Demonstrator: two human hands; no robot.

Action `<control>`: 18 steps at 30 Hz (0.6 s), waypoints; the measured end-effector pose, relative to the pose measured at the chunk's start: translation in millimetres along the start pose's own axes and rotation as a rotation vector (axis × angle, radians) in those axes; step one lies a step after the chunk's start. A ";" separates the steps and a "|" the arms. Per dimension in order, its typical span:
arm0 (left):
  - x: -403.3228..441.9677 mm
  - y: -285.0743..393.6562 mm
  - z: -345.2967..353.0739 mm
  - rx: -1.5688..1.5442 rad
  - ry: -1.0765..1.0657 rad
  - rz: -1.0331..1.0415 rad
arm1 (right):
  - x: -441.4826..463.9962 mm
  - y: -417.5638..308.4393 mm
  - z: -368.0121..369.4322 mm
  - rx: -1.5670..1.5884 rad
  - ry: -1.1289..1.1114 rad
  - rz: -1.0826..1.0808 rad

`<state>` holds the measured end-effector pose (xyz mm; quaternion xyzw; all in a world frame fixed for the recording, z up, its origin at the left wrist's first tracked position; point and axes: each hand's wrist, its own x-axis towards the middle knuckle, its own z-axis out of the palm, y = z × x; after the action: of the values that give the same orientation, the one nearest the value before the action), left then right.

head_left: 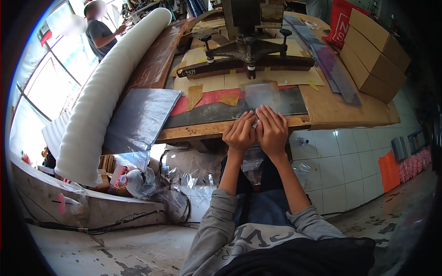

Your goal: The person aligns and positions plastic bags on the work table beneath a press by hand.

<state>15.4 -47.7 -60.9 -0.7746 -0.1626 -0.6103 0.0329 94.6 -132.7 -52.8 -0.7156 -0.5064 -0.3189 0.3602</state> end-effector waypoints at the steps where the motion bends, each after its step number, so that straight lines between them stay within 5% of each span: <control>1: 0.3 0.0 -0.1 -0.001 -0.002 0.001 | -0.2 0.0 0.0 0.001 0.000 0.001; 18: 1.3 5.6 -5.6 -0.036 -0.092 -0.092 | -0.4 -0.8 -0.7 0.004 -0.023 0.014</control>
<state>12.1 -54.0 -57.3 -0.7941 -0.1882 -0.5776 -0.0168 93.6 -133.2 -52.6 -0.7220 -0.5061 -0.3073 0.3581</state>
